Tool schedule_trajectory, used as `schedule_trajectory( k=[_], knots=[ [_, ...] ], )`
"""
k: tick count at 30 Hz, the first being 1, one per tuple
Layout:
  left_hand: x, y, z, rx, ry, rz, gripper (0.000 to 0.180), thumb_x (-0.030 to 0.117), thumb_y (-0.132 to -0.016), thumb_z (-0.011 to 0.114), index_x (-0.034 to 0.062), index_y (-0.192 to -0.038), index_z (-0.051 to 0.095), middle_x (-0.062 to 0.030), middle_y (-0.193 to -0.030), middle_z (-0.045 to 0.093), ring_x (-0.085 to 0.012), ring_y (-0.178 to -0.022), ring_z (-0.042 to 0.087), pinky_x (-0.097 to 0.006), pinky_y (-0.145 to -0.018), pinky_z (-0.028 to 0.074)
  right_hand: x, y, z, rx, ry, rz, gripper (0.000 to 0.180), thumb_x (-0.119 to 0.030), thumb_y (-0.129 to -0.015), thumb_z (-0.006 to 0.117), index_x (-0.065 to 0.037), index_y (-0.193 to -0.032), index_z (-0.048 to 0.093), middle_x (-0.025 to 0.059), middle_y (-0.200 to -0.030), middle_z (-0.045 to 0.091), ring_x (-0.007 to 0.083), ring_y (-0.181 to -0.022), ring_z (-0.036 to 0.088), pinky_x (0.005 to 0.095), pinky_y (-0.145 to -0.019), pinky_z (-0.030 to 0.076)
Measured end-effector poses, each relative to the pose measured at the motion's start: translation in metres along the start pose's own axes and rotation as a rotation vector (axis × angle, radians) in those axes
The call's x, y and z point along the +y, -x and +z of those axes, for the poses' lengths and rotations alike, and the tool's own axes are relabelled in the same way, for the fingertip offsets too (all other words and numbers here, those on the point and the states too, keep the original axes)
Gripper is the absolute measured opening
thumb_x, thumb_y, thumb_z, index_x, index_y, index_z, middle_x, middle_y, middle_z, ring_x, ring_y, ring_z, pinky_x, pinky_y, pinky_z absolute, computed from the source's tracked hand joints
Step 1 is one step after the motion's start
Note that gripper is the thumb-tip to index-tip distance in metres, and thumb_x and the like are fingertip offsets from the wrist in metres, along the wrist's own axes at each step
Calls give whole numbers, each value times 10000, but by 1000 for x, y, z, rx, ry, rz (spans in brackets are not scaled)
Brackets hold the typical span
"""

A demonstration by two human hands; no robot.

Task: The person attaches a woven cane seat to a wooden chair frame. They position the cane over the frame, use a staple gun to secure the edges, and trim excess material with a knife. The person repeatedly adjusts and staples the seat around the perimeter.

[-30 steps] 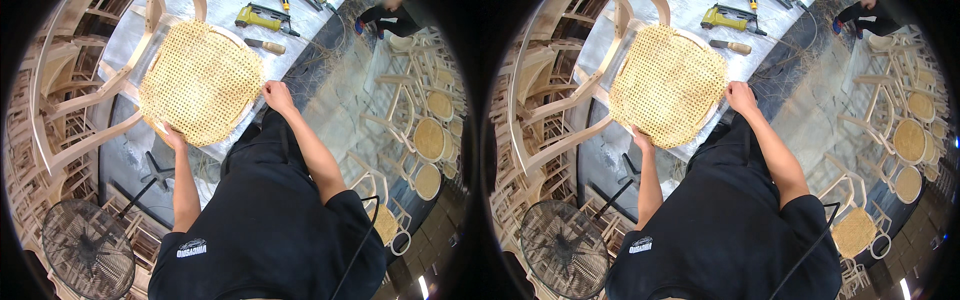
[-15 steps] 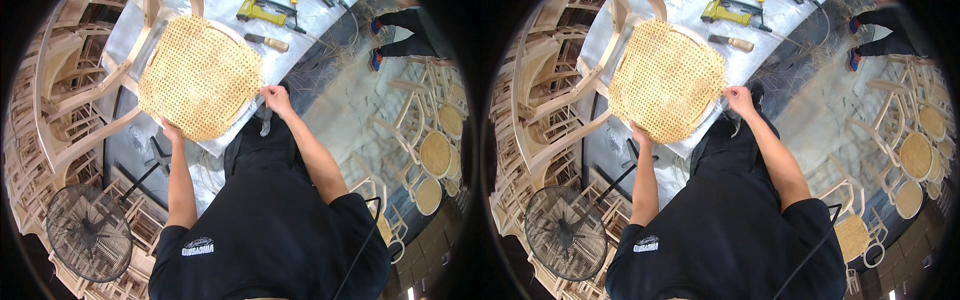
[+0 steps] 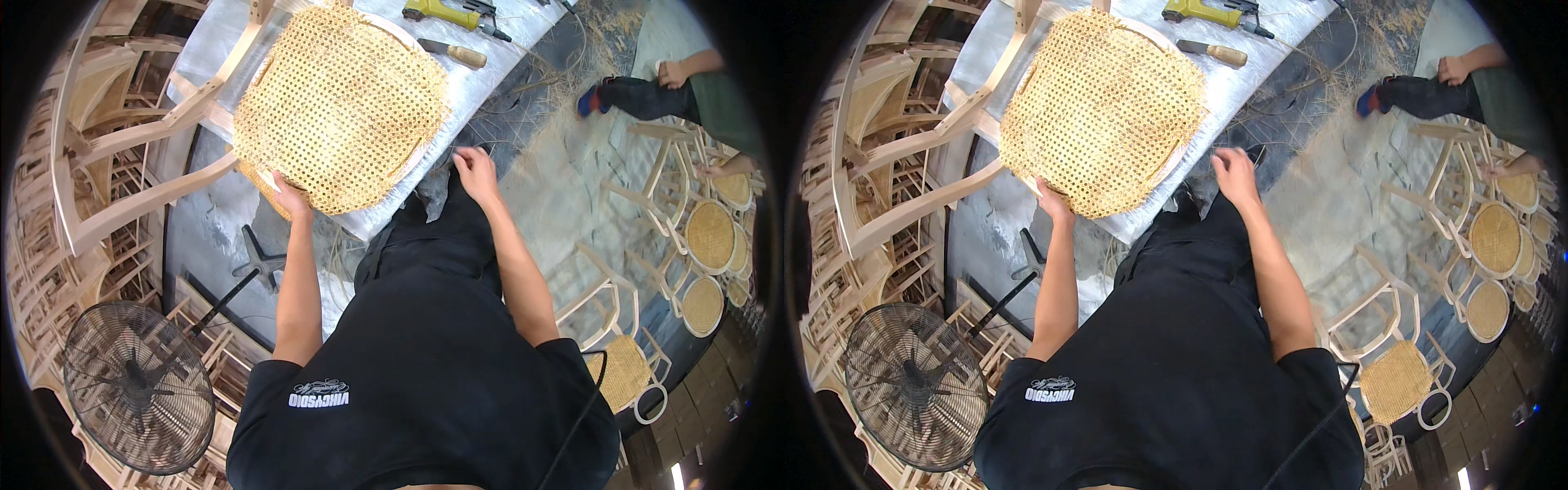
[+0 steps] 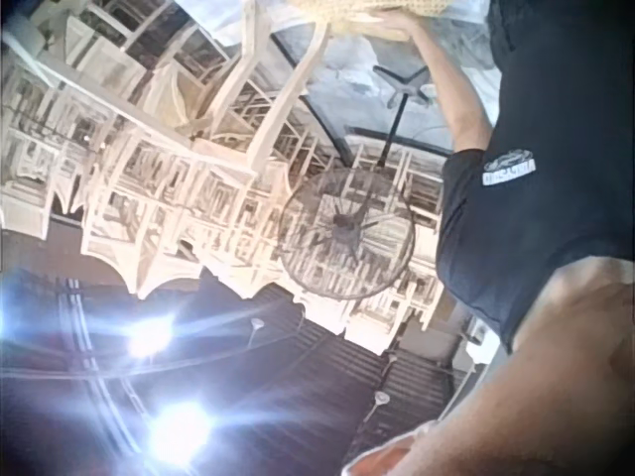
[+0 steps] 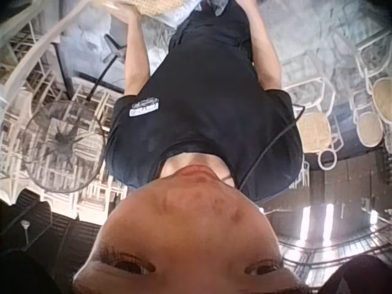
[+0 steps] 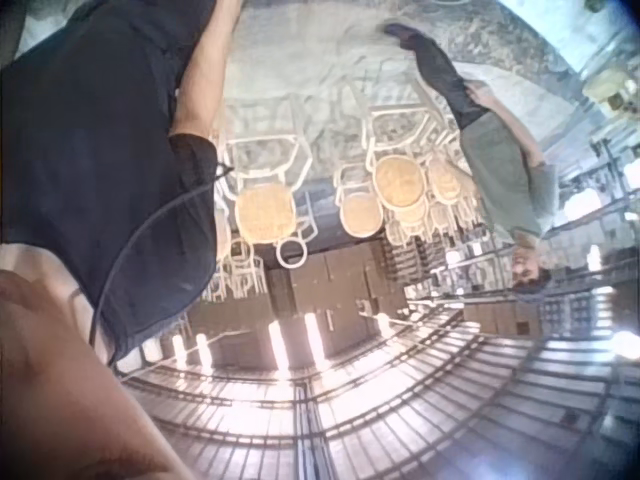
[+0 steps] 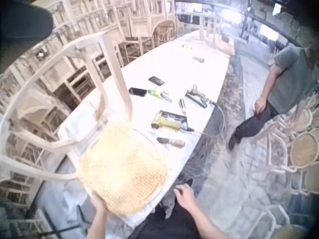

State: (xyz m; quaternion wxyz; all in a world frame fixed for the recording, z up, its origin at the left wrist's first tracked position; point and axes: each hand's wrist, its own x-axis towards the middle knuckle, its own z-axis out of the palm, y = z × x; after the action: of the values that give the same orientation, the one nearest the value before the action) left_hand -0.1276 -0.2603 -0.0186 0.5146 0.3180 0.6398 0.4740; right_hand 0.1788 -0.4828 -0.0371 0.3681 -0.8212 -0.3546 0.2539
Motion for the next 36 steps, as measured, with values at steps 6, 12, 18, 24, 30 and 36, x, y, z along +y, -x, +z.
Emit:
schedule_trajectory(
  k=[6, 12, 18, 24, 30, 36],
  knots=[
    [8, 4, -1, -43, -6, -53, 638, 450, -1015, 524, -21, -1429, 409, -129, -1339, 572, -257, -1156, 608, -382, -966, 507, -41, -39, 31, -10, -629, 388, 239, -163, -914, 661, 60, -985, 708, 52, -702, 665, 113, -626, 605, 277, -600, 463],
    [6, 1, -8, -38, 54, -31, 586, 445, -1010, 537, -35, -1343, 491, -125, -1233, 622, -230, -1059, 635, -368, -888, 521, -48, -47, 21, -67, -525, 363, 222, -161, -917, 653, 55, -935, 704, 47, -695, 656, 109, -620, 595, 284, -591, 454],
    [6, 7, -1, 9, 25, -22, 600, 445, -1005, 548, -39, -1355, 485, -129, -1240, 619, -238, -1062, 629, -369, -903, 508, -50, -47, 15, -14, -313, 326, 237, -184, -925, 636, 45, -938, 699, 113, -750, 702, 170, -635, 673, 330, -640, 513],
    [8, 2, -1, -57, 93, -9, 578, 414, -1020, 529, -44, -1369, 475, -134, -1251, 614, -243, -1090, 620, -368, -919, 500, -43, -64, 10, 34, -143, 167, 266, -204, -935, 623, 52, -965, 691, 96, -693, 678, 169, -634, 652, 334, -630, 507],
    [-1, -3, -8, -58, 128, -55, 553, 391, -1029, 517, -46, -1365, 481, -135, -1252, 615, -244, -1095, 619, -367, -930, 497, -61, -65, 14, -50, -20, 229, 329, -275, -887, 676, 51, -857, 706, 144, -711, 697, 217, -627, 677, 370, -644, 524],
    [-4, -9, -11, -70, 117, -32, 552, 386, -1028, 525, -50, -1364, 484, -121, -1251, 617, -231, -1094, 613, -359, -931, 494, -60, -61, 24, 10, -169, 365, 327, -264, -889, 681, 54, -815, 704, 125, -652, 683, 203, -610, 665, 374, -622, 507]
  ],
)
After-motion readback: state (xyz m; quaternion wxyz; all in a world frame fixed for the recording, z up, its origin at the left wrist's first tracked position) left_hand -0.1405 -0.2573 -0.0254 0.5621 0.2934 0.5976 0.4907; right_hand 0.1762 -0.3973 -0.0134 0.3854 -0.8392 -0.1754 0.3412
